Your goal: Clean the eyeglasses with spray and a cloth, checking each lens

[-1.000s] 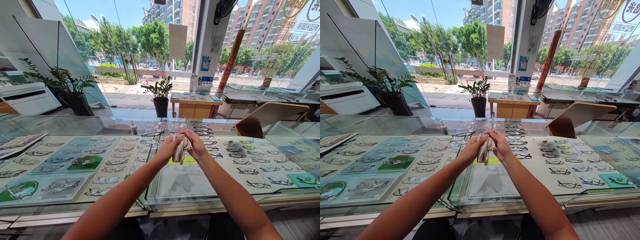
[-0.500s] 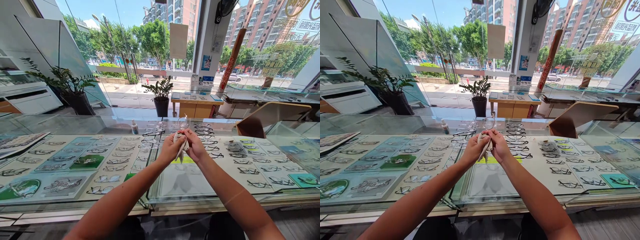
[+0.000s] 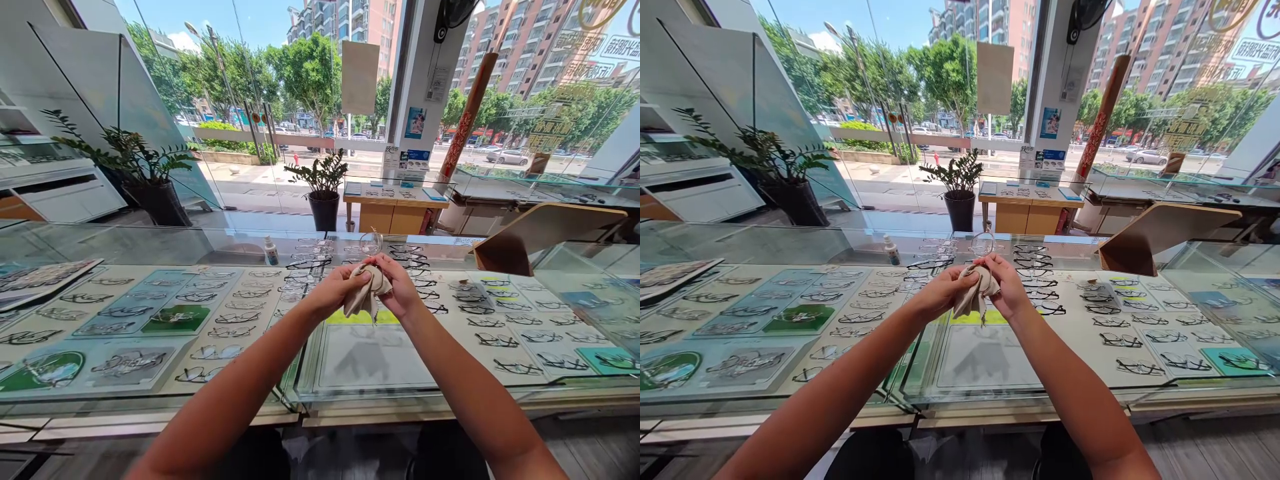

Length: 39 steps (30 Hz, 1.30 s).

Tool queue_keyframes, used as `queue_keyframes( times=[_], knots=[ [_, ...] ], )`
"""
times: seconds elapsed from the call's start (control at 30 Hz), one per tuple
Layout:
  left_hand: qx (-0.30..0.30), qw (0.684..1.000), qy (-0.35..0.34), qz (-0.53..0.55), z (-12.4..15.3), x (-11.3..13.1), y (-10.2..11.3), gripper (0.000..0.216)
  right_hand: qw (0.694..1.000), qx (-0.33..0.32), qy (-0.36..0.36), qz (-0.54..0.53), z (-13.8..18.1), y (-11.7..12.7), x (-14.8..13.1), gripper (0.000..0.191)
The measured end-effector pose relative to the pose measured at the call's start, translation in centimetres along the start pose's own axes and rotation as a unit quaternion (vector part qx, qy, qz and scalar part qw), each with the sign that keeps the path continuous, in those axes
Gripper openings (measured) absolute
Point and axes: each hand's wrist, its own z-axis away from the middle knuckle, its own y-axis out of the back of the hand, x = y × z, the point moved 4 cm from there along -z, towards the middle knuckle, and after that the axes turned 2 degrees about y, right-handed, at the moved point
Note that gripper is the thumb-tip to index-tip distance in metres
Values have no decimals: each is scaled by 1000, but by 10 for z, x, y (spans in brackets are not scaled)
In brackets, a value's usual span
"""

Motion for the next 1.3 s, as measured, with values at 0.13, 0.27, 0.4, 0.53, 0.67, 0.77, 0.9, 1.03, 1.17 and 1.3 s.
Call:
queue_keyframes(
  times=[0.13,0.27,0.4,0.53,0.67,0.77,0.9,1.03,1.17,1.3],
  knots=[
    [-20,1000,0,5,1,2,-1,49,1000,1,-2,9,0,0,0,27],
    [0,1000,-10,-28,2,-1,-1,48,1000,11,6,14,0,0,-1,29],
    [21,997,-29,-65,2,-5,-2,49,1000,10,-6,3,2,-2,-1,31],
    [42,998,-40,-33,1,-8,-7,52,1000,6,-11,1,3,-4,2,33],
    [80,995,-49,-16,1,-9,-9,54,1000,5,6,10,4,-8,6,32],
    [117,990,-81,-11,2,-7,-10,53,999,0,26,23,6,-12,6,31],
    [141,983,-117,0,2,-5,-13,52,998,-15,39,37,7,-15,2,29],
    [143,983,-111,-17,0,-7,-12,56,998,-11,43,48,6,-12,0,30],
    [123,986,-107,-44,0,-10,-10,61,998,7,32,48,4,-7,1,33],
    [123,987,-102,-32,0,-11,-10,60,998,12,25,50,4,-6,2,34]
  ],
)
